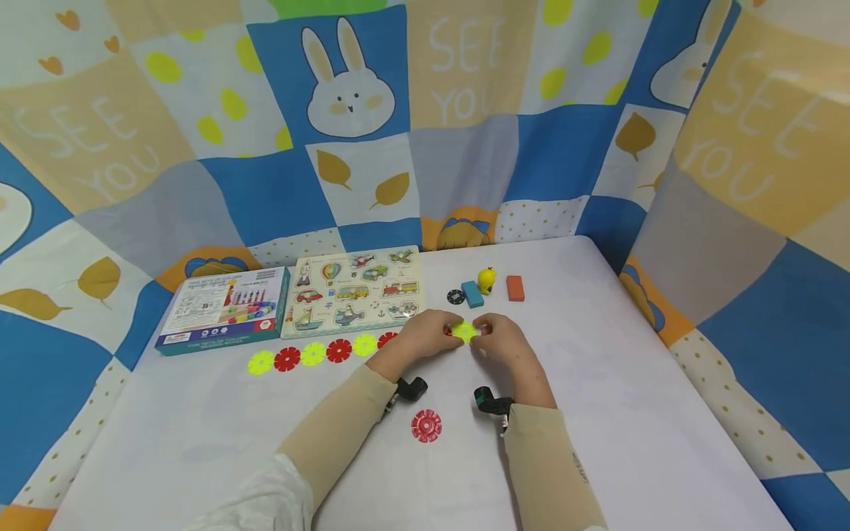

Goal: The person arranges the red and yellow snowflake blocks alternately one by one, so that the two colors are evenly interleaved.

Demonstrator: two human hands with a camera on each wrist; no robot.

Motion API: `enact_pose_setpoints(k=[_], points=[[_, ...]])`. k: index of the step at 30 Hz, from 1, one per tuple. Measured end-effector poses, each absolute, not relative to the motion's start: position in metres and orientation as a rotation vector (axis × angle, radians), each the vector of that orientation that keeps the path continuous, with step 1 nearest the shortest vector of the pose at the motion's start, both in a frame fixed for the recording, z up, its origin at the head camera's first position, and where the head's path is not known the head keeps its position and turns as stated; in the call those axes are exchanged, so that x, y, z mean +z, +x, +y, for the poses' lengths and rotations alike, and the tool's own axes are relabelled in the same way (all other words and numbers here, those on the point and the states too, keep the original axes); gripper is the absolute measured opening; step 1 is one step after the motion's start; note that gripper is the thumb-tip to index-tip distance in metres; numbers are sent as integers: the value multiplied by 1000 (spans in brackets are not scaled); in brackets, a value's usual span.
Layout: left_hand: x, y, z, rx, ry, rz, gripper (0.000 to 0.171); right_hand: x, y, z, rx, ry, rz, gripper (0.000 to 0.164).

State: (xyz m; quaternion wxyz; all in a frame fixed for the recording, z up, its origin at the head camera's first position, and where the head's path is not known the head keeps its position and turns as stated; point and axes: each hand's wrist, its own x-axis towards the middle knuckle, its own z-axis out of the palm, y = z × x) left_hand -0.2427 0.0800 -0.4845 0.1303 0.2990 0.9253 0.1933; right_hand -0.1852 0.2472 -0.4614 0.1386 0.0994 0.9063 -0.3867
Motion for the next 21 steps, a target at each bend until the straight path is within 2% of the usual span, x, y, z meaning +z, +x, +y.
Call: enact_pose_setpoints(k=[6, 15, 21], points=[[-485, -244, 78, 572, 872, 2681, 47, -447, -162, 244, -1139, 166, 2646, 38], [-486, -243, 76, 578, 877, 2690, 47, -453, -99, 205, -1145, -216, 2598, 25], [-484, -240, 75, 604, 866, 2661, 47, -462, -78, 178, -1013, -372, 2628, 38]])
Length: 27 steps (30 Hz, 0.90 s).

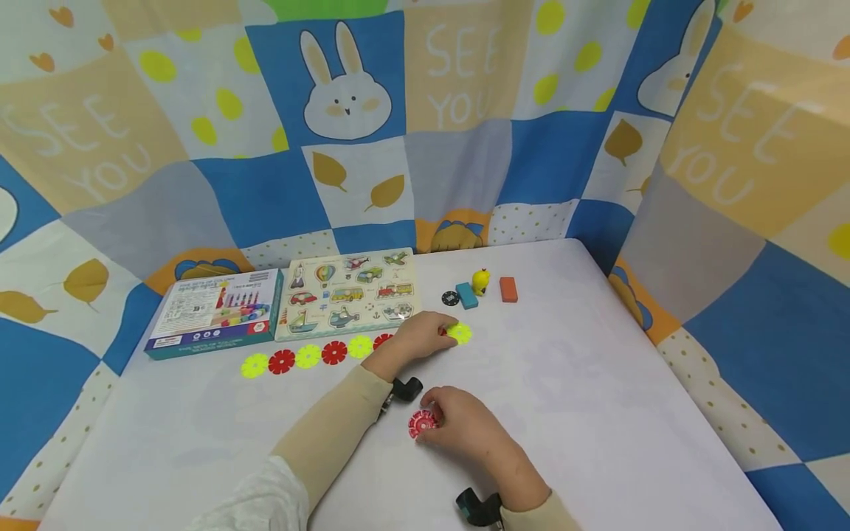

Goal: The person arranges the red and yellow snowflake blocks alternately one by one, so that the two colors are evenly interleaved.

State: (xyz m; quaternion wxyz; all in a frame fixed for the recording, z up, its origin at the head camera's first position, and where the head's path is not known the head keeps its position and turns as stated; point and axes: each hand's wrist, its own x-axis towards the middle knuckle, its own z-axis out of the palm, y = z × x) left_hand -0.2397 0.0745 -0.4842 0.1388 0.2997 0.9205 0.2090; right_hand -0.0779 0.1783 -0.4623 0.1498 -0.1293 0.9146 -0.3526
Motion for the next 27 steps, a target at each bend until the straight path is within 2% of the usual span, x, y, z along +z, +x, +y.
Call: enact_pose_setpoints(k=[4, 12, 21, 27], points=[[-483, -239, 74, 607, 859, 2658, 47, -469, -76, 169, -918, -350, 2715, 41], [-483, -238, 74, 598, 866, 2672, 47, -468, -77, 162, -893, -321, 2729, 26], [-486, -241, 75, 603, 871, 2662, 47, -464, -78, 155, -835, -97, 2714, 43], [-484, -239, 74, 611, 865, 2659, 46, -453, -84, 168, -1065, -253, 2488, 27]])
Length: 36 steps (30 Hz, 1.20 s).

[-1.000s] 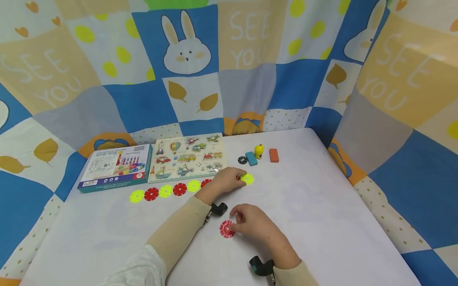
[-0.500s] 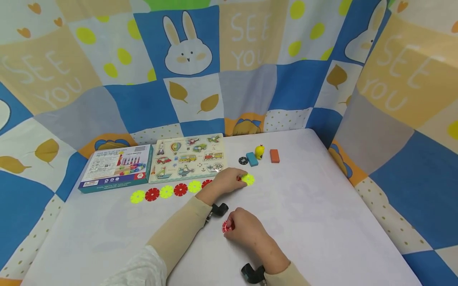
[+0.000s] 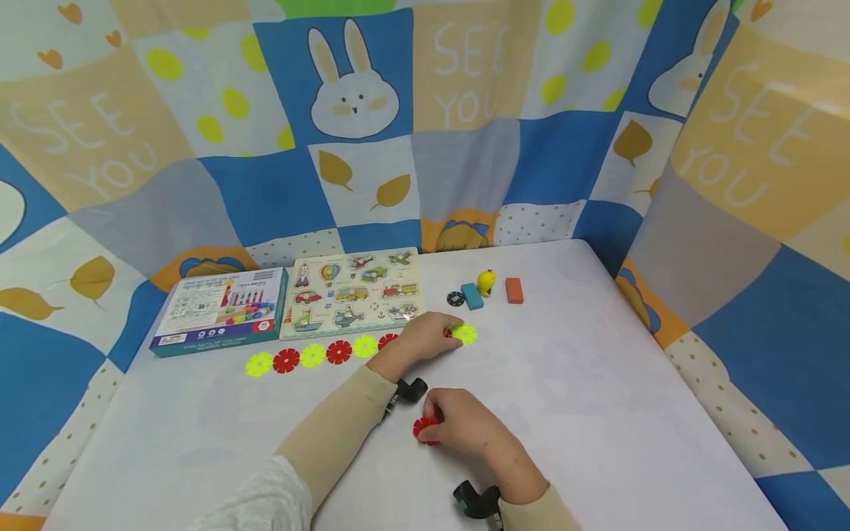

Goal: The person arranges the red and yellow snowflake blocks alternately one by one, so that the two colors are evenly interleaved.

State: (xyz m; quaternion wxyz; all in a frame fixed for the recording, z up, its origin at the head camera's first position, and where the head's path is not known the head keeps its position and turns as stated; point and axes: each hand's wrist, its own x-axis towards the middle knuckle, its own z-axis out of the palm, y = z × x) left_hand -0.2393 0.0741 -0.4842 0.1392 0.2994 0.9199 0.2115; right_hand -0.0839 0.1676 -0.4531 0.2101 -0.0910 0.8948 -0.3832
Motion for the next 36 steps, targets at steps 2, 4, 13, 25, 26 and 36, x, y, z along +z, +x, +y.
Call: enact_pose_setpoints(k=[2, 4, 13, 25, 26, 36], points=[[-484, -240, 74, 612, 869, 2661, 46, -442, -88, 174, -1148, -308, 2397, 23], [-484, -240, 74, 613, 873, 2658, 45, -428, -94, 182, -1217, -341, 2326, 22], [-485, -238, 76, 672, 914, 2621, 39, -377, -127, 236, -1374, -240, 2298, 41], [-487, -242, 75, 599, 903, 2664, 43, -431, -175, 286, -1372, 265, 2535, 53], [-488, -241, 76, 596, 904, 2659, 44, -436, -175, 289, -1347, 303, 2540, 54], [-485, -239, 74, 589, 898, 2654, 44, -458, -182, 289, -1136, 332, 2619, 55]])
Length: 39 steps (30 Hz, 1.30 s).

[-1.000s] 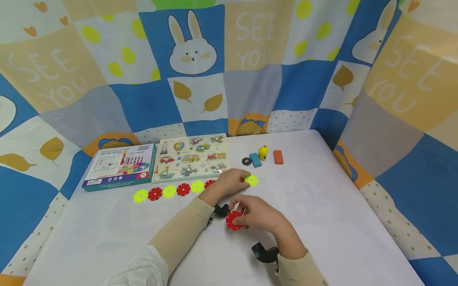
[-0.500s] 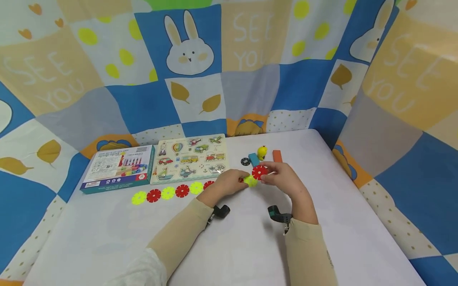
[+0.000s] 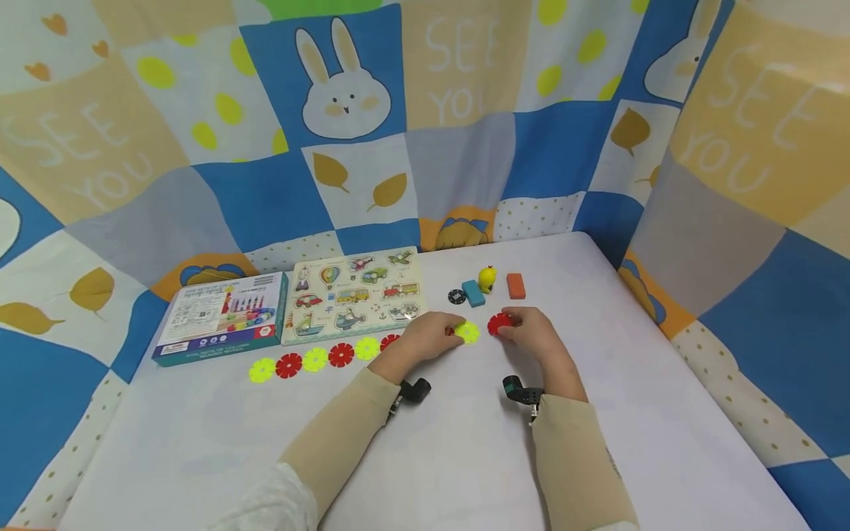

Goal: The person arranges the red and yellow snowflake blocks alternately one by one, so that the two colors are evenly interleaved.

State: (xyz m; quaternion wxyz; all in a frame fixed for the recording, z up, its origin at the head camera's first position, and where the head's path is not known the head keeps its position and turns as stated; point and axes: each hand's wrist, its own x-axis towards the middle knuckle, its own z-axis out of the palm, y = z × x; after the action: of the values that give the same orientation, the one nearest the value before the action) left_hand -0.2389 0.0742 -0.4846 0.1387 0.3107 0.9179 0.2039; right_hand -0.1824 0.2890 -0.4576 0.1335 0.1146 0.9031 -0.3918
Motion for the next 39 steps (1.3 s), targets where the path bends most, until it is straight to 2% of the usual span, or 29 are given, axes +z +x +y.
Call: enact_pose_setpoints(k=[8, 19, 39], points=[[-487, -241, 73, 618, 891, 2640, 44, -462, -186, 283, -996, 267, 2665, 62], [-486, -240, 73, 599, 918, 2650, 44, -464, -187, 270, -841, 224, 2769, 54], [-482, -234, 76, 507, 928, 2684, 45, -465, -186, 266, -814, 247, 2795, 56]])
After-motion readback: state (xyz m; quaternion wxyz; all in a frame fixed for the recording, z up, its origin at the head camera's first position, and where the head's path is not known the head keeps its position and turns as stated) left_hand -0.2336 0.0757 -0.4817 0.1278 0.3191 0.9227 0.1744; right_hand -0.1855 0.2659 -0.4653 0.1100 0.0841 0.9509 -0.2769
